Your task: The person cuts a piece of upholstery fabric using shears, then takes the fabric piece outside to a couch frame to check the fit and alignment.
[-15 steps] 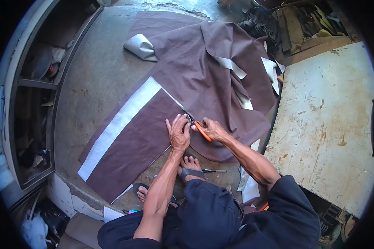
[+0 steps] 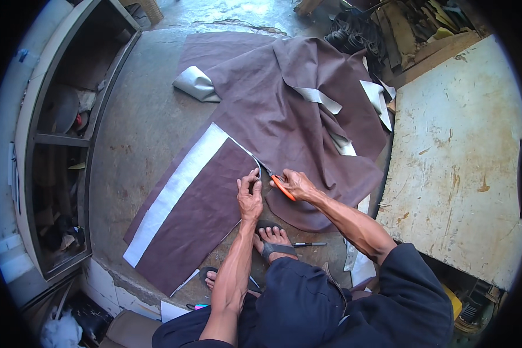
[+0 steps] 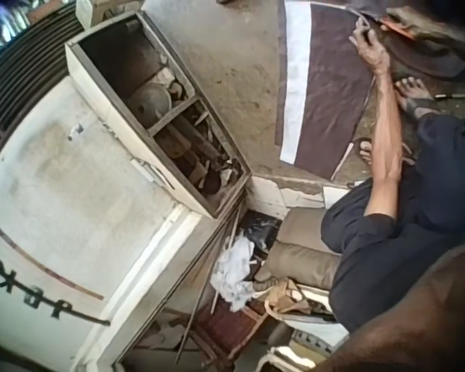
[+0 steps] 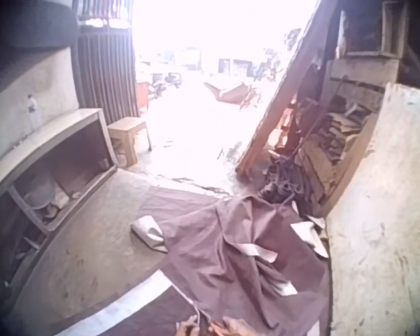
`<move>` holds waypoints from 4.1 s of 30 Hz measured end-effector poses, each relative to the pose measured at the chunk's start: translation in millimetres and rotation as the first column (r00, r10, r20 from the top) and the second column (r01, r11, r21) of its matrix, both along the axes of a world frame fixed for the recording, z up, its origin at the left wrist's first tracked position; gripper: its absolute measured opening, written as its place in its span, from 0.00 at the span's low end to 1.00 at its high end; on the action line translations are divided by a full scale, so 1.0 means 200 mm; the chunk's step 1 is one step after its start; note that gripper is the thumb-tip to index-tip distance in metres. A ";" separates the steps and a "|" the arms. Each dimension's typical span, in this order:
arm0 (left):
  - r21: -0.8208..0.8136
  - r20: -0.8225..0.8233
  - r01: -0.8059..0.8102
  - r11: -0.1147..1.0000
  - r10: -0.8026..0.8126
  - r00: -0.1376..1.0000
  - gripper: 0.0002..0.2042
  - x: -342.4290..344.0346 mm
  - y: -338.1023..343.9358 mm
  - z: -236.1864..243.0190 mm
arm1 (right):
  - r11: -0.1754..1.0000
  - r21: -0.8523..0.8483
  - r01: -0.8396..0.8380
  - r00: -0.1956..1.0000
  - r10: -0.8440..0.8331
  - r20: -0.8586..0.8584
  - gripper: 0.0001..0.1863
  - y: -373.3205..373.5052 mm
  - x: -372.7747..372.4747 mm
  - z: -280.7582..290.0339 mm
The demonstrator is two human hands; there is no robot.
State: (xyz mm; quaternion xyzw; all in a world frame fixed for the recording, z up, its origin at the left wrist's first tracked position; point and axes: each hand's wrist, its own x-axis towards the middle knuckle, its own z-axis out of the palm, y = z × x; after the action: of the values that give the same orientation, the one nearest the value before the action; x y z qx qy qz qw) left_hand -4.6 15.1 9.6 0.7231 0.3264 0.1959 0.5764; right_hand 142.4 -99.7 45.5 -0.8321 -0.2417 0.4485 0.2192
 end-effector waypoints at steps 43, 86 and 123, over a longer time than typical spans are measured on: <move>-0.593 0.221 0.064 0.803 0.086 0.971 0.04 -0.07 0.11 -0.01 | 0.999 0.033 0.019 1.000 -0.020 0.008 0.39 0.13 0.02 0.03; -0.555 0.220 0.034 0.831 0.108 0.969 0.03 -0.05 0.07 -0.14 | 0.999 0.000 0.044 0.999 -0.044 -0.015 0.37 0.47 0.05 0.02; -0.321 0.080 0.048 0.946 -0.024 0.996 0.05 -0.07 0.08 -0.03 | 0.997 0.057 0.045 0.999 -0.045 0.000 0.37 0.87 0.18 -0.12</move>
State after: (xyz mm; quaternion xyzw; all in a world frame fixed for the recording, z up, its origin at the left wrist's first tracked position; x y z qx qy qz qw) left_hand -19.1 30.5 4.3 0.6168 0.3189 0.1563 0.7024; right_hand 178.0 74.1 20.9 -0.8309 -0.2359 0.4360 0.2528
